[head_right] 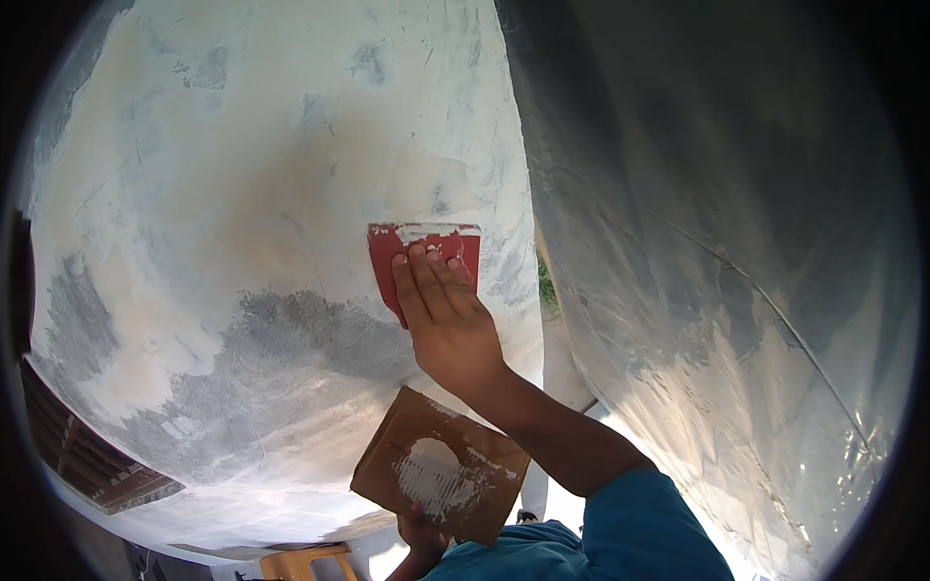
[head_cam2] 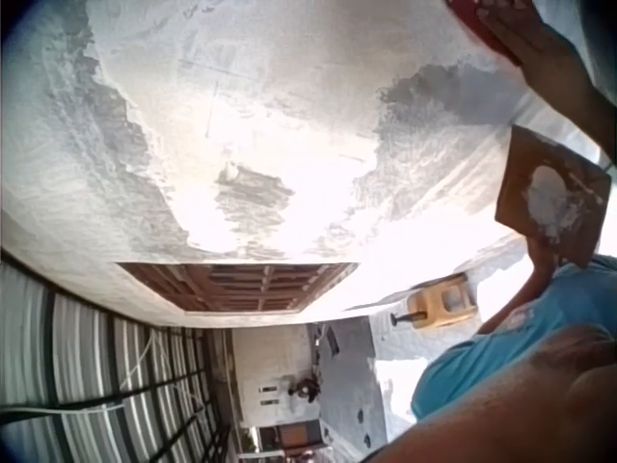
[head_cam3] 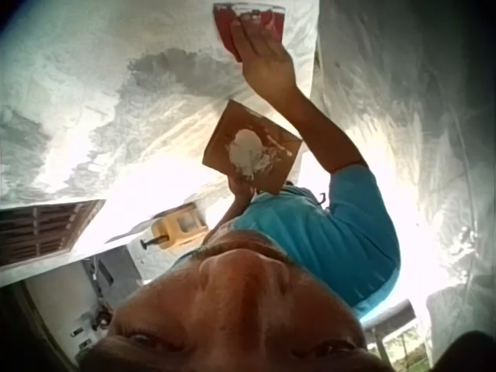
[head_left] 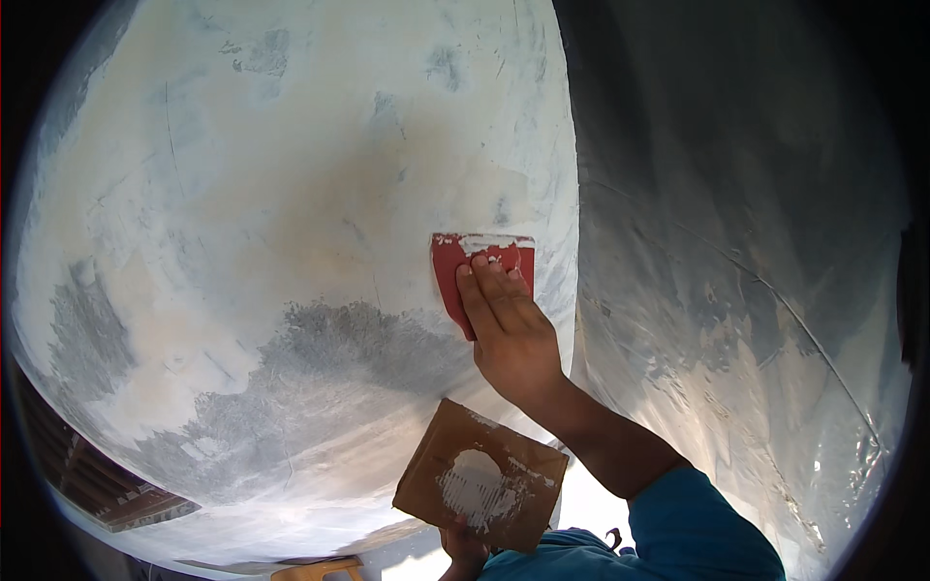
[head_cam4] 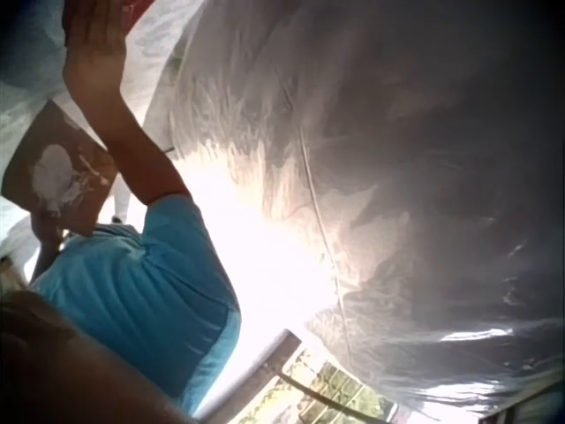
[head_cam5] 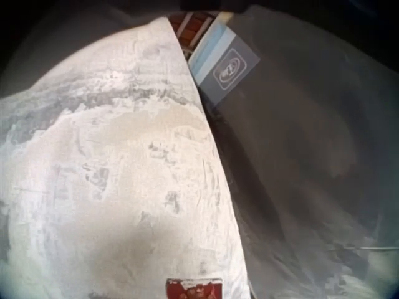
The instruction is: Applying putty or wall filler to a wall using a scraper tool.
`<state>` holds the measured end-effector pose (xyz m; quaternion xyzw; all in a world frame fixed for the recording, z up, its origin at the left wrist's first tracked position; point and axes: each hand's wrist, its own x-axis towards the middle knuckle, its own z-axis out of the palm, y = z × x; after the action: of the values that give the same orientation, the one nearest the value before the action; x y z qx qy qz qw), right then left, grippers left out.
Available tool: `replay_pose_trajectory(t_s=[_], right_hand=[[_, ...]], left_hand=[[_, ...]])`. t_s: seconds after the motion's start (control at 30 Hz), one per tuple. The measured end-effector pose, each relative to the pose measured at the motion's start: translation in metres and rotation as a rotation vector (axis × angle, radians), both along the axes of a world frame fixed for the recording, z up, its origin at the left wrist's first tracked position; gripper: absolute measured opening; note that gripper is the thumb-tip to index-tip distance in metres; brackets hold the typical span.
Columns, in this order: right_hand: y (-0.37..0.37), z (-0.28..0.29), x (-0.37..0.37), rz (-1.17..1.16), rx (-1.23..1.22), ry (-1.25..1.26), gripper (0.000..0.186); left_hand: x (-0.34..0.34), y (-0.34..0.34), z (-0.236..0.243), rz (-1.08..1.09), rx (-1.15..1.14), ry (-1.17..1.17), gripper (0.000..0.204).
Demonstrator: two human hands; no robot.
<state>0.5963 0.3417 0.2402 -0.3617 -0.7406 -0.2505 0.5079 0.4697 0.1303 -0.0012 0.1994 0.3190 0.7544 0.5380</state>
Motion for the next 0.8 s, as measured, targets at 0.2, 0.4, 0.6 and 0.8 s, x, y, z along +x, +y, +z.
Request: replay_pose_trajectory(t_s=[0.2, 0.4, 0.6, 0.8], right_hand=[[-0.036, 0.02, 0.021, 0.219, -0.25, 0.105, 0.043], [0.01, 0.083, 0.006, 0.009, 0.171, 0.1, 0.043], [-0.046, -0.024, -0.004, 0.183, -0.249, -0.112, 0.05], [-0.006, 0.046, 0.032, 0.008, -0.048, 0.163, 0.052]], left_hand=[[-0.008, -0.008, 0.002, 0.007, -0.046, 0.026, 0.07], [0.002, -0.008, 0.011, -0.012, -0.062, 0.033, 0.069], [-0.005, -0.018, 0.009, 0.006, -0.068, 0.041, 0.068], [-0.031, -0.024, 0.003, -0.017, 0.004, -0.026, 0.063]])
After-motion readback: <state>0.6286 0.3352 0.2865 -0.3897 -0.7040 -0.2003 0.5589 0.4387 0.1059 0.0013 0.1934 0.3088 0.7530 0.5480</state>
